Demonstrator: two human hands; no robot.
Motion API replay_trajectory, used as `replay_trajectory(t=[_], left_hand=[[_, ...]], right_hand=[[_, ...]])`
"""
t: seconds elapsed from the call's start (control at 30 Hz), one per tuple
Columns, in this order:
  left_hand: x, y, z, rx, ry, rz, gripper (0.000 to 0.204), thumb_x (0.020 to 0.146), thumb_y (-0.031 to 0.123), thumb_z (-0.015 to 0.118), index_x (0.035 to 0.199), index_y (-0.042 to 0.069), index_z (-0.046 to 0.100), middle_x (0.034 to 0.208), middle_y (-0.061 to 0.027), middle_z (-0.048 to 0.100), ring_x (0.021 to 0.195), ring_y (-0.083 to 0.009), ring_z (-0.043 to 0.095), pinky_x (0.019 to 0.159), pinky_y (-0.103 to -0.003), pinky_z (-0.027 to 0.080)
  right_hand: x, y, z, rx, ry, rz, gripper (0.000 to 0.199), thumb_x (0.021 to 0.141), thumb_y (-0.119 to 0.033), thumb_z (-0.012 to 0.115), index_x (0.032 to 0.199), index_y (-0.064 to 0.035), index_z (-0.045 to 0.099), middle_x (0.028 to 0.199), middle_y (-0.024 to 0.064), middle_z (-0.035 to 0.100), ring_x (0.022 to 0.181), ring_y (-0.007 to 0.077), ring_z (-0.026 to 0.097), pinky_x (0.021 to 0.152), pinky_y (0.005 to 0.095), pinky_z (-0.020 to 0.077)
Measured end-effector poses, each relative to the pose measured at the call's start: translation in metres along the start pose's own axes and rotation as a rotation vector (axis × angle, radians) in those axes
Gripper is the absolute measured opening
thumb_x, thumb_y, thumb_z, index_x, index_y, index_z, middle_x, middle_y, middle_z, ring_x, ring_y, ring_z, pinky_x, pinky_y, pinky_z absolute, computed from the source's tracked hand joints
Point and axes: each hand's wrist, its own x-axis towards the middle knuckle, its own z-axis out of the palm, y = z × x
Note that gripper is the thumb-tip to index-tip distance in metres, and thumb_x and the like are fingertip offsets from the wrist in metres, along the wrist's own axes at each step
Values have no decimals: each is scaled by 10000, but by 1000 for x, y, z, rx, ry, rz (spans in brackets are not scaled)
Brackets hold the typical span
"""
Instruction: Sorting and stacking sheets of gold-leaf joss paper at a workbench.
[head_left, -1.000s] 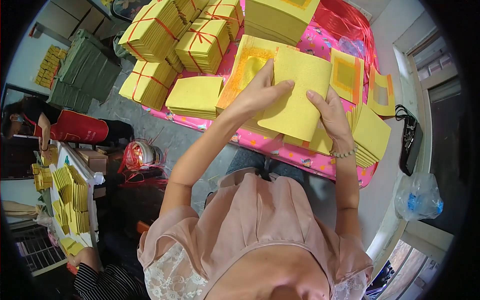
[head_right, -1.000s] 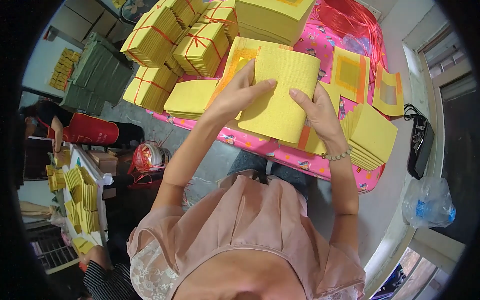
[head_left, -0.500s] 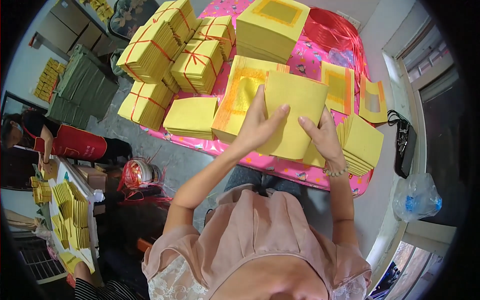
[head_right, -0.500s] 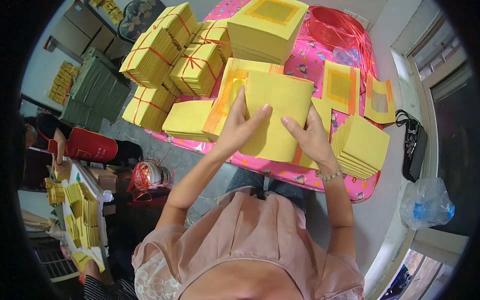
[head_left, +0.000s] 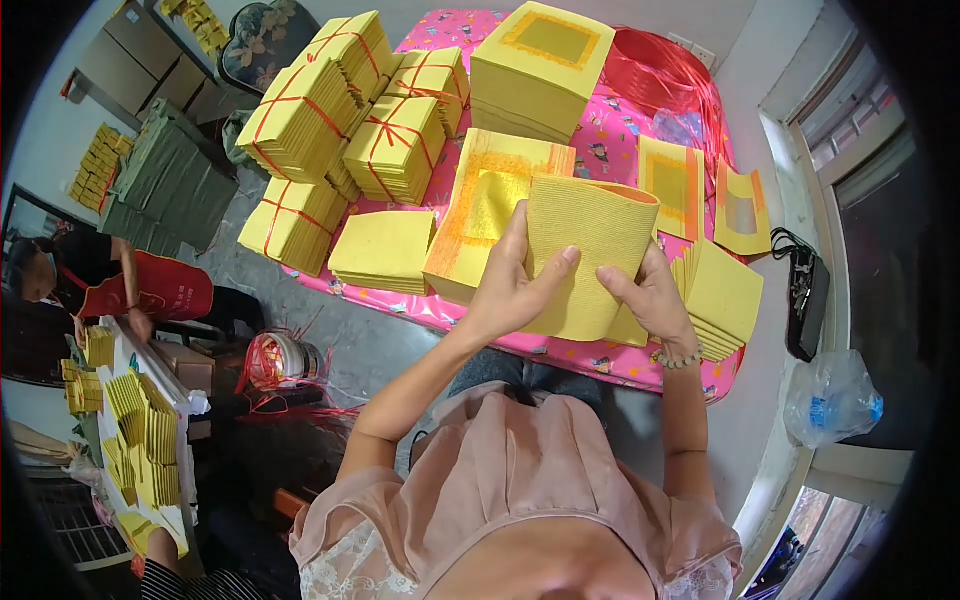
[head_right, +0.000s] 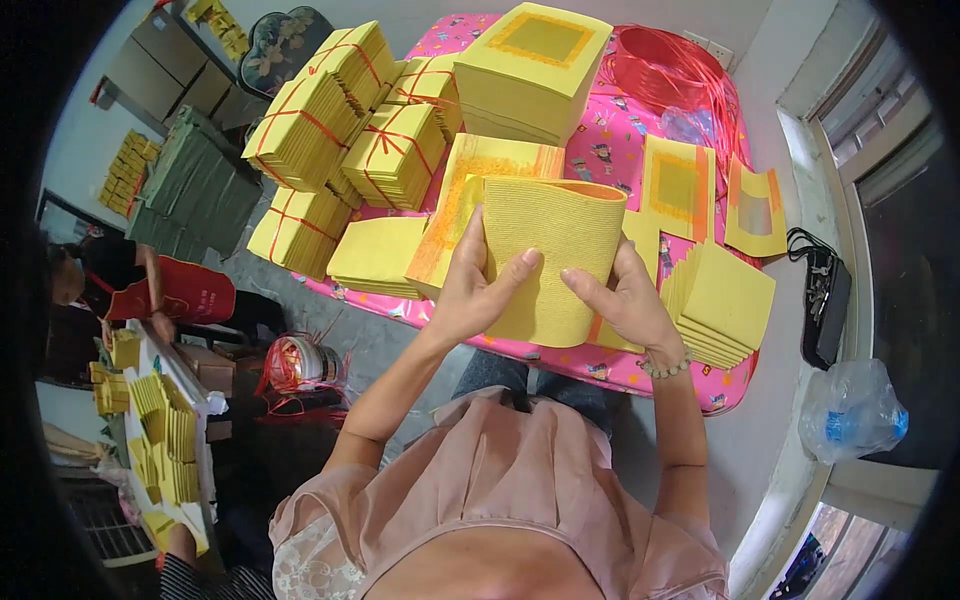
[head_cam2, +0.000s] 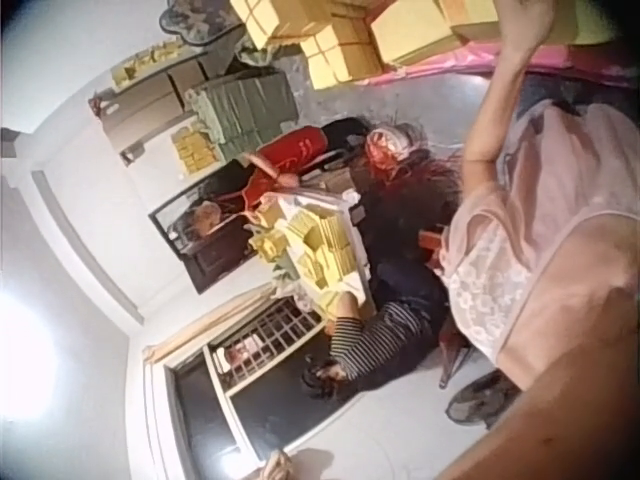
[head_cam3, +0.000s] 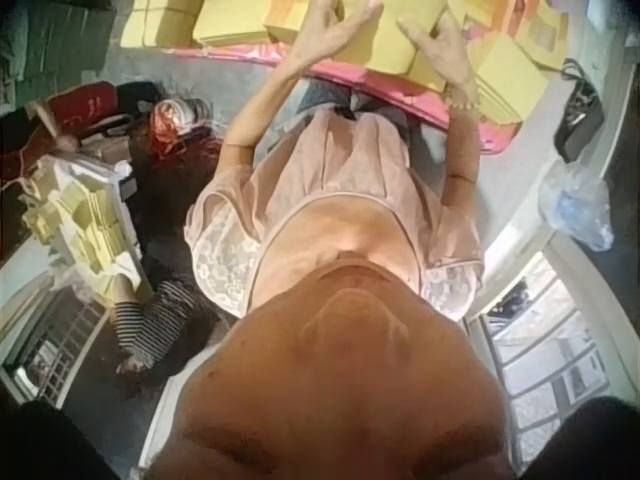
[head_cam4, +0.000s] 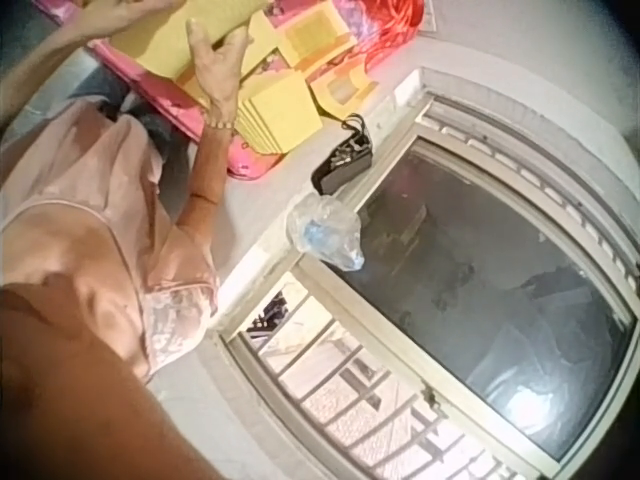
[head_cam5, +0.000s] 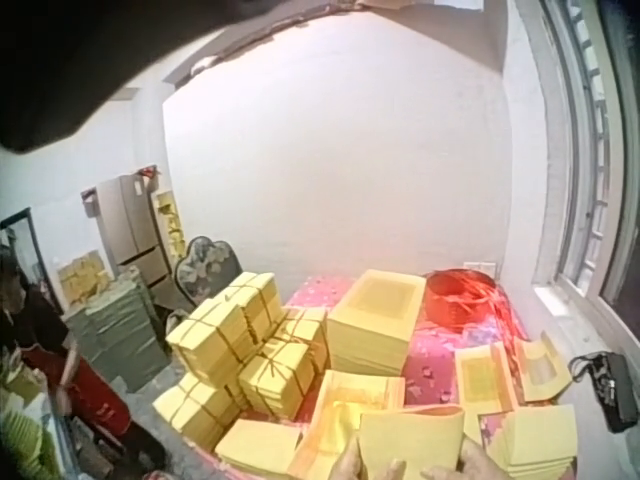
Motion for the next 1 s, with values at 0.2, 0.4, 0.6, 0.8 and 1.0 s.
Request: replay_trajectory(t=[0.2,0.4,0.6,0.8,1.0], left_hand=[[-2,-7,1,37,7,23,432,916,92,579,1284,-26,387,1149,-118,542,1086,-160,497,933,-300,404],[-3,-2,4,14,15,-13,408,930,89,558,1282,-19,383,1140,-108,544,1061,-146,505,907,-291,419],[-4,1,5,-75,22,-81,399,946,87,537,1289,-14,360,1161,-99,536,1068,-134,506,896,-277,427],[-4,-1,5,-115,36,-70,389,955,77,521,1298,-8,357,1184,-105,533,1082,-145,512,910,-287,433],[-7,-5,2,-86,20,-85,388,959,66,512,1305,-12,357,1202,-111,536,1085,-145,518,918,-286,435]], right_hand=[[-1,1,1,-1,10,-4,521,892,-101,626,1333,2,368,1225,79,530,1115,142,514,942,305,438],[-5,4,7,-33,55,-78,476,918,-116,597,1318,16,375,1224,85,532,1101,133,516,923,292,444],[-2,10,19,51,193,-172,359,976,-201,527,1255,22,479,1142,75,598,1016,103,547,865,263,451],[-1,8,26,54,241,-189,304,985,-199,504,1196,18,527,1078,64,626,965,88,561,837,252,455],[12,4,24,56,365,-283,242,993,-176,471,1149,-6,544,998,27,618,886,55,539,776,226,444]])
